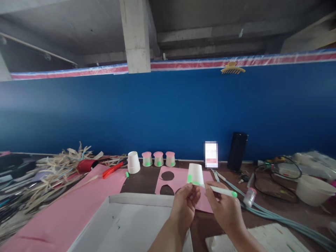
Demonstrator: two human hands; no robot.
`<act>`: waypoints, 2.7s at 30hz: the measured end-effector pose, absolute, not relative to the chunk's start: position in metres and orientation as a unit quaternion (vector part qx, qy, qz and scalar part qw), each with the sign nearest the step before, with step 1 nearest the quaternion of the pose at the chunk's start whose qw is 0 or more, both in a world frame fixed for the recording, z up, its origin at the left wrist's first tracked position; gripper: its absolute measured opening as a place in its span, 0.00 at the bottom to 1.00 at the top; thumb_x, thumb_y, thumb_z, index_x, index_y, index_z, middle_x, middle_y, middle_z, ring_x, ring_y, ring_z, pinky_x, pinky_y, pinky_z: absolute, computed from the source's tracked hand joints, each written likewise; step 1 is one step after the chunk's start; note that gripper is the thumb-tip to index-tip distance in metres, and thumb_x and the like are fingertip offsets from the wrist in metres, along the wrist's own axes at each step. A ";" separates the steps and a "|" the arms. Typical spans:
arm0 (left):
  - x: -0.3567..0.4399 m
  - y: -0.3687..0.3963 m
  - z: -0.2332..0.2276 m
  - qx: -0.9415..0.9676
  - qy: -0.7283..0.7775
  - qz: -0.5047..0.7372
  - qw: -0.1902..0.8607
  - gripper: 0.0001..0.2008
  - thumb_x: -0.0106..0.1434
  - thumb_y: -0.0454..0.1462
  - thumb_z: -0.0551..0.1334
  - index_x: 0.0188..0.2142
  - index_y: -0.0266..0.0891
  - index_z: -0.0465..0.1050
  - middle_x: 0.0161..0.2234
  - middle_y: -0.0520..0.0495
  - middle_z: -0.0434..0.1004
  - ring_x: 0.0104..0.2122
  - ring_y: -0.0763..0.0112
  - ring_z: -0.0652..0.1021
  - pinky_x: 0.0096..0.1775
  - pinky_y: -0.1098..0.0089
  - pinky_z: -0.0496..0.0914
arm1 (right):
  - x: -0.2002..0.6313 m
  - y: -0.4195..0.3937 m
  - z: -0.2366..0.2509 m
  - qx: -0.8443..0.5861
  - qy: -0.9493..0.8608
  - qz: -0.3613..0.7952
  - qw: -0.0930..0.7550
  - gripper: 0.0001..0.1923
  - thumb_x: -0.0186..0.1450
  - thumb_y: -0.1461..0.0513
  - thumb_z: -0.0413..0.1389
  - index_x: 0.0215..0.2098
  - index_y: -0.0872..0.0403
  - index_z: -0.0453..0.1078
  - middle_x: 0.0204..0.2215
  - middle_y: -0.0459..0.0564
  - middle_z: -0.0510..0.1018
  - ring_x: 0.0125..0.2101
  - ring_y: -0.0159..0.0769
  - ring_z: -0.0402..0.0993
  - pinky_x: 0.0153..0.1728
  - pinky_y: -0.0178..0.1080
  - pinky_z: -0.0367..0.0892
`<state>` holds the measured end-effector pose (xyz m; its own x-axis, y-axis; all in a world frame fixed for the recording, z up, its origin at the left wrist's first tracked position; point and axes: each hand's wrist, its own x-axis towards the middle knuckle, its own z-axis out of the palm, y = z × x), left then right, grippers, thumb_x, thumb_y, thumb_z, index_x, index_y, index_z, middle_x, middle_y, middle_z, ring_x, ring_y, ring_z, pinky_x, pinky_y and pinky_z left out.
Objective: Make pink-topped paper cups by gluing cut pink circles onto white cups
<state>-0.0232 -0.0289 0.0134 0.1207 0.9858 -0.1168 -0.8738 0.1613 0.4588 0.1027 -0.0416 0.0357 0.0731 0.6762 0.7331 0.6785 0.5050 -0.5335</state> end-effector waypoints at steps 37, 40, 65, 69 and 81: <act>-0.023 -0.029 0.012 0.140 0.189 0.631 0.739 0.04 0.56 0.31 0.65 0.30 0.30 0.75 0.29 0.43 0.77 0.32 0.71 0.78 0.38 0.73 0.74 | 0.104 -0.041 0.035 -0.457 -0.671 -0.007 0.584 0.09 0.64 0.58 0.53 0.37 0.53 0.71 0.32 0.50 0.78 0.32 0.37 0.75 0.36 0.37 0.71; -0.023 -0.028 0.011 0.155 0.186 0.637 0.732 0.05 0.56 0.32 0.65 0.31 0.30 0.75 0.30 0.42 0.77 0.33 0.71 0.78 0.38 0.74 0.74 | 0.105 -0.042 0.036 -0.445 -0.670 -0.026 0.594 0.08 0.63 0.59 0.53 0.38 0.53 0.71 0.33 0.50 0.77 0.34 0.37 0.75 0.37 0.37 0.70; -0.030 -0.014 0.003 0.191 0.215 0.672 0.682 0.07 0.56 0.35 0.65 0.34 0.34 0.74 0.34 0.44 0.75 0.35 0.73 0.77 0.42 0.73 0.70 | 0.100 -0.046 0.040 -0.405 -0.697 -0.028 0.590 0.07 0.64 0.62 0.52 0.39 0.53 0.70 0.33 0.51 0.76 0.36 0.40 0.73 0.39 0.41 0.68; -0.030 -0.014 0.003 0.192 0.224 0.669 0.682 0.08 0.55 0.35 0.66 0.34 0.34 0.73 0.33 0.45 0.75 0.34 0.74 0.76 0.41 0.73 0.70 | 0.099 -0.046 0.041 -0.404 -0.696 -0.026 0.593 0.06 0.64 0.63 0.52 0.39 0.53 0.70 0.33 0.50 0.76 0.36 0.39 0.73 0.39 0.41 0.67; -0.030 -0.017 0.003 0.216 0.222 0.672 0.673 0.10 0.54 0.38 0.67 0.33 0.33 0.73 0.31 0.46 0.75 0.33 0.74 0.76 0.39 0.74 0.69 | 0.108 -0.036 0.036 -0.505 -0.575 0.132 0.630 0.16 0.62 0.53 0.54 0.40 0.56 0.71 0.26 0.49 0.77 0.25 0.36 0.73 0.25 0.35 0.69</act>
<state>-0.0302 -0.0168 0.0026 -0.0019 1.0000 -0.0082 -0.8085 0.0033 0.5886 0.1079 -0.0363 0.0359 0.3033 0.7472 0.5913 0.4142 0.4555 -0.7880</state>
